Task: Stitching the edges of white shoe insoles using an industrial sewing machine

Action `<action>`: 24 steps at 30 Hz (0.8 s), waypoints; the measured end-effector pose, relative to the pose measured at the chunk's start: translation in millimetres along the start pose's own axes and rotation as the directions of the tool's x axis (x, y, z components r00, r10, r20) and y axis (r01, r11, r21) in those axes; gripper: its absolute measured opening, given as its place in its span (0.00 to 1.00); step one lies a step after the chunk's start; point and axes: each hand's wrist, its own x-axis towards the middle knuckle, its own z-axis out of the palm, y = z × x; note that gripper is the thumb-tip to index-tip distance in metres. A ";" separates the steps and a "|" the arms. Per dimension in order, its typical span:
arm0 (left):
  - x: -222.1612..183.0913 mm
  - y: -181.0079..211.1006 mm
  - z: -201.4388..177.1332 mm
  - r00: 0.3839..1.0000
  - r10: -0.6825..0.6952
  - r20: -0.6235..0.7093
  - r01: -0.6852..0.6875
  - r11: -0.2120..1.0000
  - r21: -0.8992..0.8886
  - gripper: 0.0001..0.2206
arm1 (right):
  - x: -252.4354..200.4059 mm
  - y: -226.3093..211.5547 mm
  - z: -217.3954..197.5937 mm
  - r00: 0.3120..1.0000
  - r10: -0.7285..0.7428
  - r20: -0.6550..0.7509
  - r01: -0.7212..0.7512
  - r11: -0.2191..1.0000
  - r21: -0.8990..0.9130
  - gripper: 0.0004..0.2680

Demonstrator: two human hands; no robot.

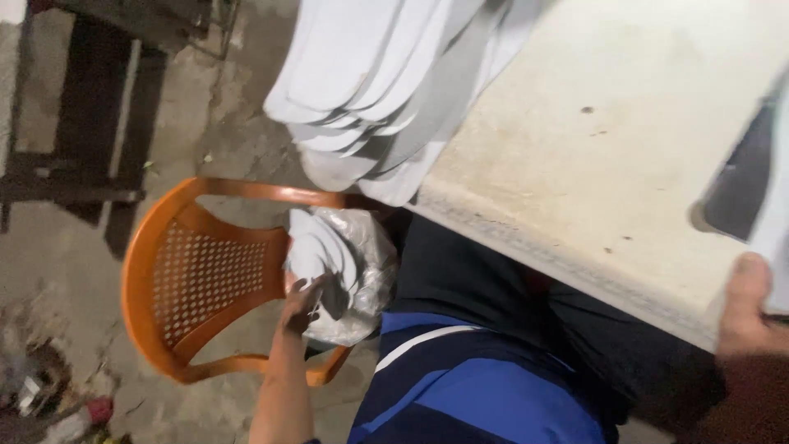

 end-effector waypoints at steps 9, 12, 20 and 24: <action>-33.5 21.8 47.3 0.491 0.827 -0.274 -0.813 0.548 0.195 0.22 | 36.3 -95.2 -53.2 0.835 -0.510 -0.205 0.510 0.858 -0.058 0.11; -96.1 34.8 89.8 0.121 0.963 -0.241 -0.968 0.168 0.187 0.25 | 34.5 -92.8 -50.6 0.828 -0.501 -0.253 0.499 0.863 -0.075 0.14; -245.5 69.2 143.6 -0.182 0.958 -0.220 -0.970 -0.139 0.198 0.30 | 32.0 -96.8 -60.1 0.844 -0.477 -0.245 0.475 0.877 -0.070 0.15; -238.1 76.8 140.5 -0.258 0.950 -0.173 -0.961 -0.271 -0.056 0.31 | 31.4 -99.1 -65.9 0.842 -0.491 -0.222 0.494 0.868 -0.047 0.15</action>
